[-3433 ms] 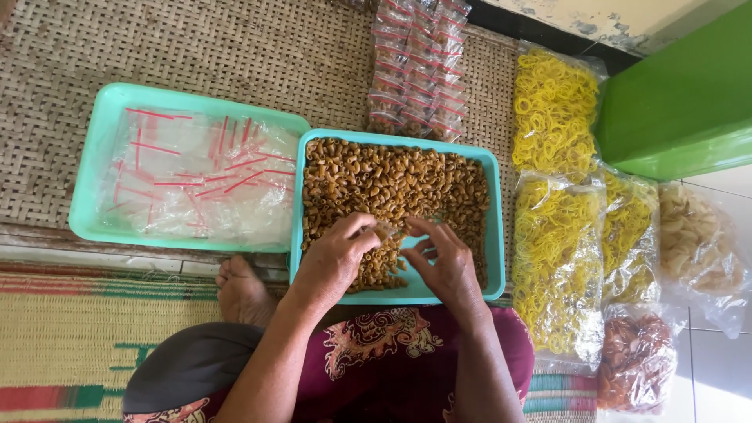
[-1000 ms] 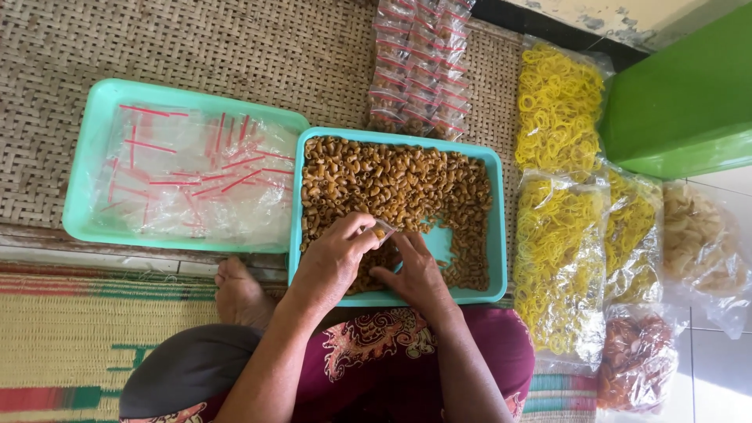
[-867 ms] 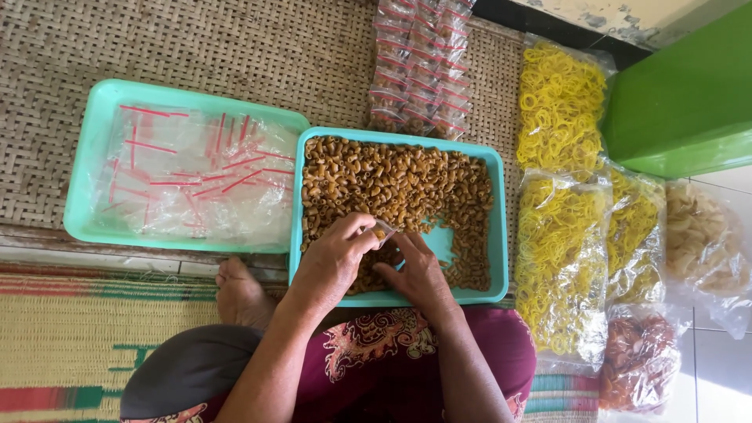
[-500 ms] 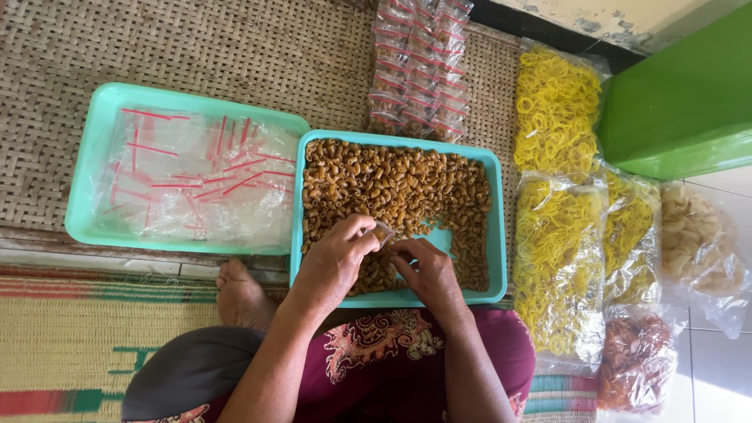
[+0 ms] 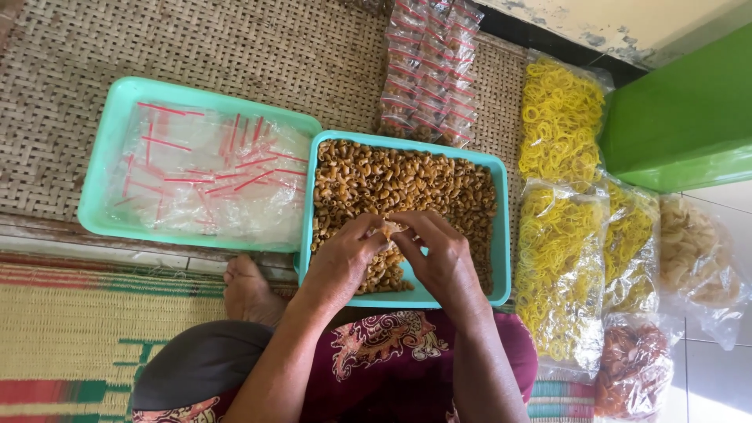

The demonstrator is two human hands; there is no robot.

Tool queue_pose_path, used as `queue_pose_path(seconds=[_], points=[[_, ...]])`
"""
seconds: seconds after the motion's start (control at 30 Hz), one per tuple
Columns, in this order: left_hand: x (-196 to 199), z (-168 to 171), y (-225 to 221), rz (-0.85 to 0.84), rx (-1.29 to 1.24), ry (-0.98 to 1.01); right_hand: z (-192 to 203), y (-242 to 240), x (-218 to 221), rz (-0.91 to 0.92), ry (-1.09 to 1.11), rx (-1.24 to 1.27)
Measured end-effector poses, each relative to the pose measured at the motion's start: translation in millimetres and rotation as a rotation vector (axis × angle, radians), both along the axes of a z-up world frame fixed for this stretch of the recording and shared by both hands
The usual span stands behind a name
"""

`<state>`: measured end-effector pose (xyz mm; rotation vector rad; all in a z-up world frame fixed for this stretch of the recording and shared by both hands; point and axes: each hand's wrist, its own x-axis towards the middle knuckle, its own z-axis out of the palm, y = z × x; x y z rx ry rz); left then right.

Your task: Packing small fried snacks into individual plastic bags from a tray.

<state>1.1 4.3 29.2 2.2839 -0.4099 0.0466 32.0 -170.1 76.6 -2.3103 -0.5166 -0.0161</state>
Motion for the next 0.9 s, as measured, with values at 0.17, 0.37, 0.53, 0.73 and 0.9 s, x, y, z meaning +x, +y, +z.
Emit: queue_pose_path(seconds=[0.17,0.37,0.53,0.73,0.9], points=[[2,-19,-5,-0.01,0.065,-0.024,-30,-38,-10,-0.068,0.109,-0.057],[2,-31,-6,-0.027,0.063,-0.056,-81,-62,-31,-0.055,0.293,-0.112],[2,-18,-4,-0.012,0.052,-0.092,-94,-48,-27,-0.066,0.376,-0.181],[1,-19,-5,-0.006,0.046,-0.084,-105,-40,-22,-0.052,0.359,-0.141],[2,-12,-4,-0.01,0.031,-0.082,-84,-30,-18,-0.072,0.291,-0.11]])
